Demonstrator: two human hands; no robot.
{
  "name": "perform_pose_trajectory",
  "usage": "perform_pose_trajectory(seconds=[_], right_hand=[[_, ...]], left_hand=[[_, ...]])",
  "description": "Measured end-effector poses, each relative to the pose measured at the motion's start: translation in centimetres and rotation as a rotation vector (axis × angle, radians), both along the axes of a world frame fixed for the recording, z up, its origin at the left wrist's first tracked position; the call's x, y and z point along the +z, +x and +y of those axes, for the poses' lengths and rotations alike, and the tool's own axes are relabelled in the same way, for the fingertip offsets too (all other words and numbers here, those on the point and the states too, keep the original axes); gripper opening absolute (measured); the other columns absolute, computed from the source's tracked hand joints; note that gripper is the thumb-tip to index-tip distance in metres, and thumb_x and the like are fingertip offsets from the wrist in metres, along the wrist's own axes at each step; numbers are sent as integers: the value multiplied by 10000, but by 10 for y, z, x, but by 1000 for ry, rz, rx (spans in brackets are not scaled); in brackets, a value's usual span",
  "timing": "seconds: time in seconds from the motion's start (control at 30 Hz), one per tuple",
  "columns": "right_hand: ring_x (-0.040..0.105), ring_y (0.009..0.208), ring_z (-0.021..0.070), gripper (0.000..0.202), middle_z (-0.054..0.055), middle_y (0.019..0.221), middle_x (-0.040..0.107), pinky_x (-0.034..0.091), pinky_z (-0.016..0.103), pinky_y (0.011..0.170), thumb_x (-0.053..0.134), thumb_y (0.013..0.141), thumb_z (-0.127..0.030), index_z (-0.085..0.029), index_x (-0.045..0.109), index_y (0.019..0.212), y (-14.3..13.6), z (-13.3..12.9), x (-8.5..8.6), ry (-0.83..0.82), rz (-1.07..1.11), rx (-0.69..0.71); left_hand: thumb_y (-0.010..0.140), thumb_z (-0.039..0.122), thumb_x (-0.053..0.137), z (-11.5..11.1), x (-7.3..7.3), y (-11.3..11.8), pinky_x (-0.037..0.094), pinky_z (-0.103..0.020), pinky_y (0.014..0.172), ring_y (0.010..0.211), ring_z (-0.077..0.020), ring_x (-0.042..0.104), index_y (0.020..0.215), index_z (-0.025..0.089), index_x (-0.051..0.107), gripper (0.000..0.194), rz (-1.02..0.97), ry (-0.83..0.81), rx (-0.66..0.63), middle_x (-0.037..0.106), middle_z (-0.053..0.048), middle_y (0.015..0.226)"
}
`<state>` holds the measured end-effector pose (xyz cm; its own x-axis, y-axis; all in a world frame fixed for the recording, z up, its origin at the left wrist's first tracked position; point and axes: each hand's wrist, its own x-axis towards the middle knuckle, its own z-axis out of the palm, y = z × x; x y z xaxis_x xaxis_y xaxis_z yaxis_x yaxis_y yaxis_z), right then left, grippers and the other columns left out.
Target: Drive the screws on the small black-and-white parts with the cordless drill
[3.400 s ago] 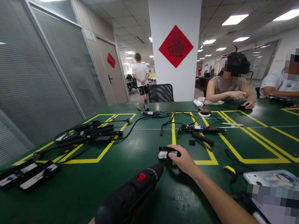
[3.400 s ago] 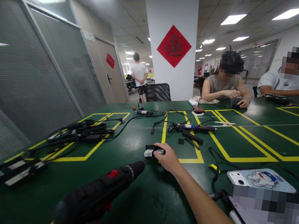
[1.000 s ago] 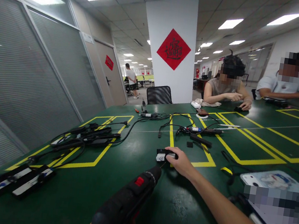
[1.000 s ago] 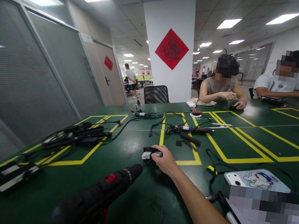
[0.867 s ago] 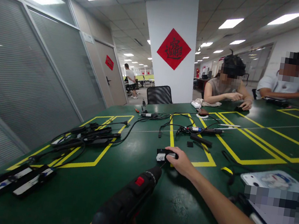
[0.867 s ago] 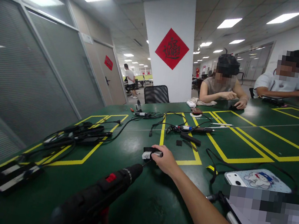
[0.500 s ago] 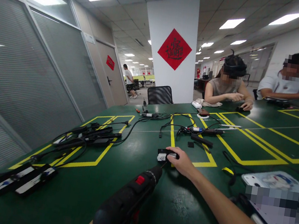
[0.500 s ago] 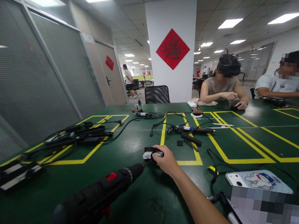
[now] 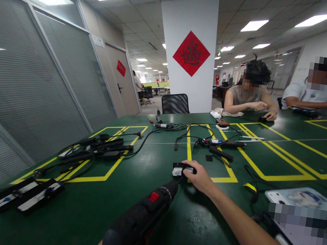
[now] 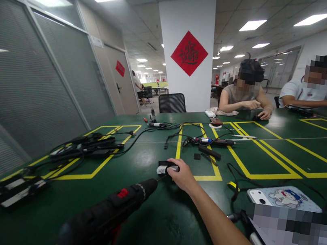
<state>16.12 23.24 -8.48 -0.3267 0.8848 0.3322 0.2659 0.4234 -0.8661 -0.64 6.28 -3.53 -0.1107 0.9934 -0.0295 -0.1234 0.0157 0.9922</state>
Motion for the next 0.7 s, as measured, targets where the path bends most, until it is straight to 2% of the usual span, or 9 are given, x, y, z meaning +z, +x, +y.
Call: perform_pose_trajectory(seconds=[0.13, 0.27, 0.33, 0.43, 0.47, 0.53, 0.6, 0.7], right_hand=[[542, 876, 163, 368, 45, 1016, 562, 412, 289, 821, 519, 722, -245, -197, 571, 1083, 0, 0, 1, -6, 3, 4], [543, 877, 161, 363, 40, 1013, 563, 412, 288, 823, 517, 721, -242, -203, 574, 1078, 0, 1, 0, -3, 8, 1], [545, 871, 159, 365, 39, 1012, 563, 415, 288, 820, 515, 722, -244, -205, 573, 1080, 0, 1, 0, -5, 9, 4], [543, 876, 160, 364, 40, 1016, 563, 415, 289, 822, 517, 721, -246, -204, 574, 1078, 0, 1, -1, -4, 12, 8], [543, 878, 160, 363, 39, 1015, 563, 415, 290, 824, 517, 720, -245, -204, 574, 1077, -1, 1, -2, -2, 14, 7], [543, 877, 159, 361, 38, 1013, 563, 413, 291, 829, 514, 723, -246, -205, 573, 1076, -1, 2, -3, 4, 17, 4], [542, 877, 160, 361, 38, 1014, 562, 411, 294, 834, 515, 721, -247, -205, 575, 1075, -1, 3, -5, 9, 20, -1], [540, 889, 166, 364, 42, 1016, 564, 406, 298, 845, 523, 713, -249, -202, 579, 1070, -2, 3, -6, 12, 22, 1]], left_hand=[[807, 210, 362, 0, 1, 1, 286, -379, 1045, 1168, -205, 450, 1044, 256, 617, 351, 55, -22, 13, 597, 47, 1146], [814, 298, 376, 2, -6, -3, 364, -374, 992, 1160, -218, 459, 1034, 256, 620, 331, 80, -21, 36, 574, 33, 1179], [813, 335, 386, 2, -11, -8, 440, -405, 915, 1086, -244, 528, 1046, 257, 610, 333, 138, -108, 63, 585, 7, 1166], [809, 402, 397, 1, -16, -13, 526, -468, 743, 847, -285, 648, 1026, 226, 623, 360, 197, -248, 97, 676, -68, 984], [813, 412, 385, 0, -17, -13, 529, -471, 732, 821, -286, 654, 1030, 220, 623, 375, 195, -250, 96, 687, -76, 944], [828, 380, 355, 1, -18, -12, 499, -436, 825, 933, -267, 619, 1043, 218, 621, 379, 170, -159, 80, 674, -62, 992], [838, 310, 335, 3, -17, -9, 411, -353, 957, 1103, -216, 515, 1061, 228, 614, 367, 133, -26, 45, 614, -13, 1126], [844, 248, 322, 5, -13, -10, 315, -308, 1035, 1190, -179, 423, 1125, 226, 571, 376, 146, 102, -72, 530, 21, 1236]])
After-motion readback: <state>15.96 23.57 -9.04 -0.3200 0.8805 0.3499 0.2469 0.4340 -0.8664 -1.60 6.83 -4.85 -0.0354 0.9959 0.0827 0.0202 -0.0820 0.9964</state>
